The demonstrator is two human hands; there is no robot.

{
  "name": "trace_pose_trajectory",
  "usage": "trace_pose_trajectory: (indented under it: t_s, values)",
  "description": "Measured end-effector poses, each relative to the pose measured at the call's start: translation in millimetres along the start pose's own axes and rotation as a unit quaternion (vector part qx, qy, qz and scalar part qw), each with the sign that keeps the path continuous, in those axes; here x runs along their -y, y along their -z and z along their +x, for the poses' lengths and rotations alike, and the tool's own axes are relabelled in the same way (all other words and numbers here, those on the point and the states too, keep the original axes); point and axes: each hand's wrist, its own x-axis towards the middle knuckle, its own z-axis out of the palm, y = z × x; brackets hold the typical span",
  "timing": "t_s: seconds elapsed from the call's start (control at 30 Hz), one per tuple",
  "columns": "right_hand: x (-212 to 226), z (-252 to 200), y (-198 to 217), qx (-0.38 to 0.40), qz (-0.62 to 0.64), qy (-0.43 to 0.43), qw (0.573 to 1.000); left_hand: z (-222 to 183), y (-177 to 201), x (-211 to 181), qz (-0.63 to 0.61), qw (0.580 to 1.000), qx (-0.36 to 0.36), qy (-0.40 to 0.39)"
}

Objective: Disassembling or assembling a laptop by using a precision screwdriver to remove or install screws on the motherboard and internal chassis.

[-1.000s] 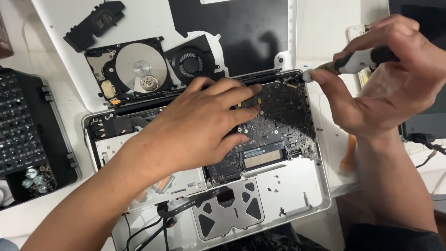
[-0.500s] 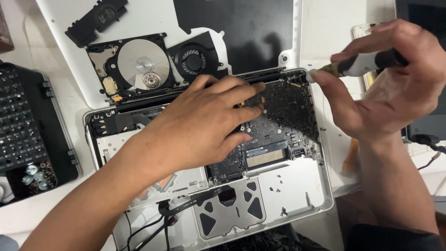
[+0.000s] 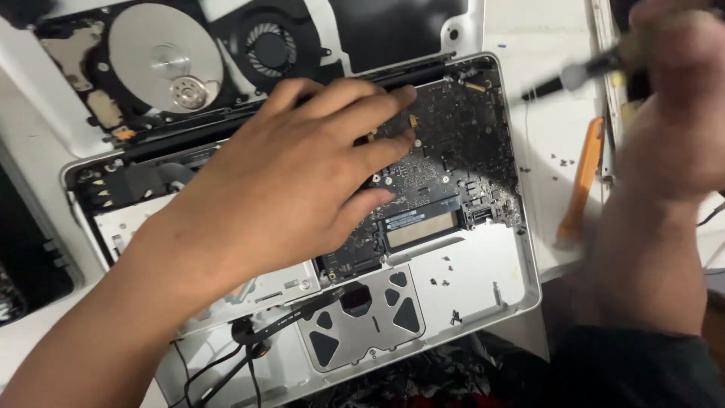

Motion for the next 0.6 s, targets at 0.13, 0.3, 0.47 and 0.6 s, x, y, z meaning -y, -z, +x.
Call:
trace_pose_trajectory:
  t_s: [0.13, 0.3, 0.47, 0.6]
  values:
    - [27.3, 16.2, 8.0, 0.163, 0.045, -0.152, 0.974, -0.5, 0.9, 1.5, 0.023, 0.999, -0.021, -0.016]
    - [90.5, 53.4, -0.7, 0.386, 0.099, -0.086, 0.913, 1.2, 1.9, 2.3, 0.003, 1.000, -0.007, -0.006]
    - [93.3, 55.7, -7.8, 0.445, 0.183, 0.002, 0.877, 0.4, -0.9, 2.6, 0.008, 1.000, -0.007, -0.007]
    - [89.3, 51.1, -8.8, 0.444, 0.147, 0.019, 0.883, -0.6, -1.0, 2.5, 0.026, 0.999, -0.023, -0.016]
